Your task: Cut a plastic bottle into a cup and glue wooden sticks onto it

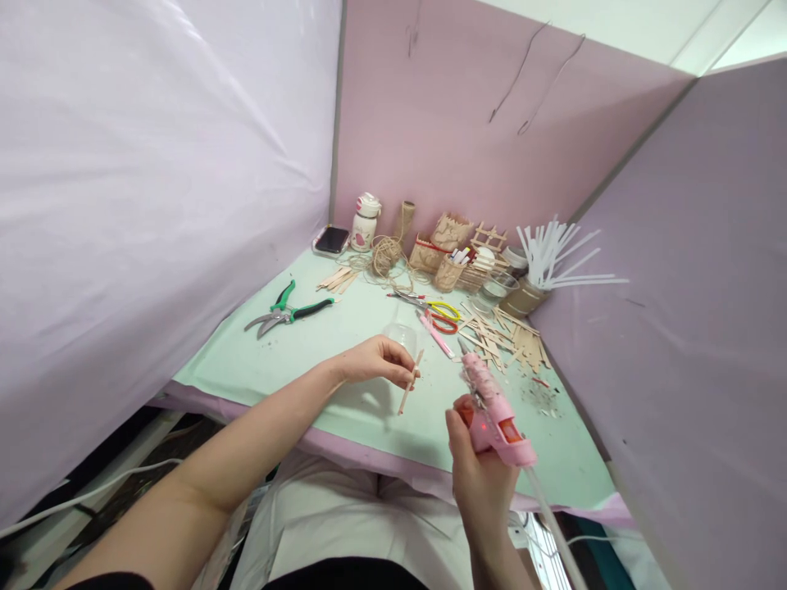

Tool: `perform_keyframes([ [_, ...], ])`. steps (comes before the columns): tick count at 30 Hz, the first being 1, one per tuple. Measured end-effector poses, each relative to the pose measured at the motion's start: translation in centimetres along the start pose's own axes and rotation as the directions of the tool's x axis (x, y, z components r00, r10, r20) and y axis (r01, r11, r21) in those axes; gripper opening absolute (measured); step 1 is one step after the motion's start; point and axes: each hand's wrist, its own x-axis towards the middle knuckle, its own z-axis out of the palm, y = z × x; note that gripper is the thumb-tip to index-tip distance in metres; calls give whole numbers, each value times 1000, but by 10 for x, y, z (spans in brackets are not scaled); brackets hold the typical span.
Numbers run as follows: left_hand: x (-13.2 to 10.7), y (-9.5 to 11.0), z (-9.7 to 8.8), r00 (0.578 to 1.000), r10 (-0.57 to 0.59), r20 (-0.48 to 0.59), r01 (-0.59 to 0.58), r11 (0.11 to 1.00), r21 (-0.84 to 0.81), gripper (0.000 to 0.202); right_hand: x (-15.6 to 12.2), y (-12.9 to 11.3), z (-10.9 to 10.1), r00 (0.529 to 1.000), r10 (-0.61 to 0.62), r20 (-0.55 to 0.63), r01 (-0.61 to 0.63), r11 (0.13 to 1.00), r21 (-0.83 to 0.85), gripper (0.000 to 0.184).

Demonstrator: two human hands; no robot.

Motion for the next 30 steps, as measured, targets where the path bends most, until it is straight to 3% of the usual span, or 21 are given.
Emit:
perform_keyframes([
  [6,4,-2,8,967,237,-91,-197,927,320,30,22,-5,19,989,140,45,-139,990,-22,36],
  [10,7,-7,11,934,352,-69,-295,864,408,29,26,0,30,983,161,90,-162,987,10,36],
  [24,7,-8,12,923,383,-38,-328,833,445,28,26,-2,39,967,242,74,-245,969,27,33],
  [30,7,-6,9,925,365,-107,-306,881,360,26,26,-6,33,974,225,5,-226,974,16,35],
])
